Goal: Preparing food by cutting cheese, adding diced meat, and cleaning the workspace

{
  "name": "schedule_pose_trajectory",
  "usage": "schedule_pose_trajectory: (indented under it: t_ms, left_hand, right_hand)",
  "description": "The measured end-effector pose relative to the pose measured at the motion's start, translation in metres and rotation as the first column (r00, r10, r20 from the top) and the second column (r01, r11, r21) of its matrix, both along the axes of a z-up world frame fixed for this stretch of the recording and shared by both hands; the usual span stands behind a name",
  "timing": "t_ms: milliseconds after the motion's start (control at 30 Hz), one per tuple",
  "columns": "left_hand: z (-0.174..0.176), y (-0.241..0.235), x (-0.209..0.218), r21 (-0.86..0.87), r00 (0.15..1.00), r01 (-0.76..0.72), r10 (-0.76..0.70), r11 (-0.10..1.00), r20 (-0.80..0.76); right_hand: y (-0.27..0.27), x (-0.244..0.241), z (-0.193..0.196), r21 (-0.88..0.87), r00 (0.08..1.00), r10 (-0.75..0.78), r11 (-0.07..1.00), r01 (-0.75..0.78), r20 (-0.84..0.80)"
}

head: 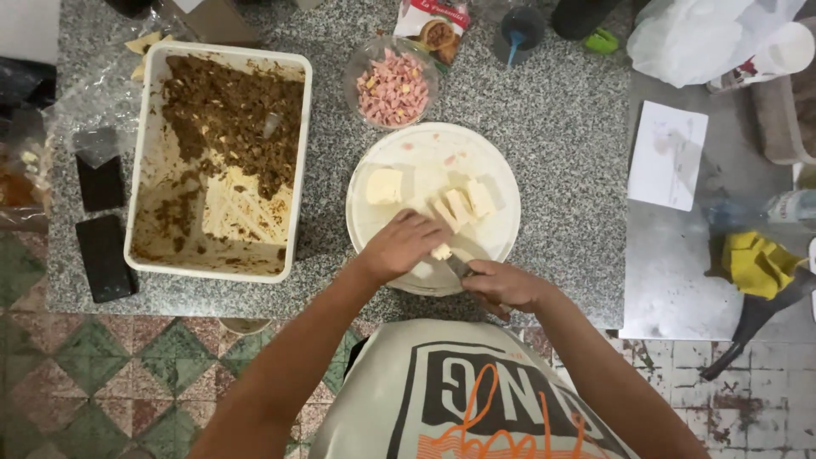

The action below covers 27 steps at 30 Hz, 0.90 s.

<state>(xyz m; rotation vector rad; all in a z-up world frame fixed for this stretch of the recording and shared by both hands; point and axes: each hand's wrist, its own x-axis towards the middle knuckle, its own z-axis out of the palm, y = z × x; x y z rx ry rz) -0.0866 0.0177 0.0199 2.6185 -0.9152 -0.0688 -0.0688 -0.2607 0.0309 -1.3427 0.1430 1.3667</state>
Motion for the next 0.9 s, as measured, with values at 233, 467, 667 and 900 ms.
schedule_pose_trajectory:
  t_ms: [233, 467, 667, 900]
  left_hand:
    - [-0.065, -0.023, -0.034, -0.093, 0.951, -0.238, 0.251, 0.967, 0.182]
    - [-0.049, -0.044, -0.041, -0.122, 0.750, -0.619, 0.630, 0.776, 0.200]
    - [-0.027, -0.055, -0.046, -0.064, 0.681, -0.709, 0.706, 0.702, 0.193]
    - [-0.047, -0.057, -0.049, -0.040, 0.667, -0.737, 0.736, 0.675, 0.115]
  right_hand:
    - [-0.012, -0.013, -0.035, -0.087, 0.958, -0.275, 0.960, 0.268, -0.077]
    - [0.009, -0.013, 0.034, -0.486, 0.706, 0.462, 0.853, -0.189, 0.537]
    - [0.015, -0.015, 0.025, -0.652, 0.485, 0.748, 0.649, -0.393, 0.452]
    - [0.027, -0.012, 0.010, -0.737, 0.202, 0.853, 0.519, -0.433, 0.482]
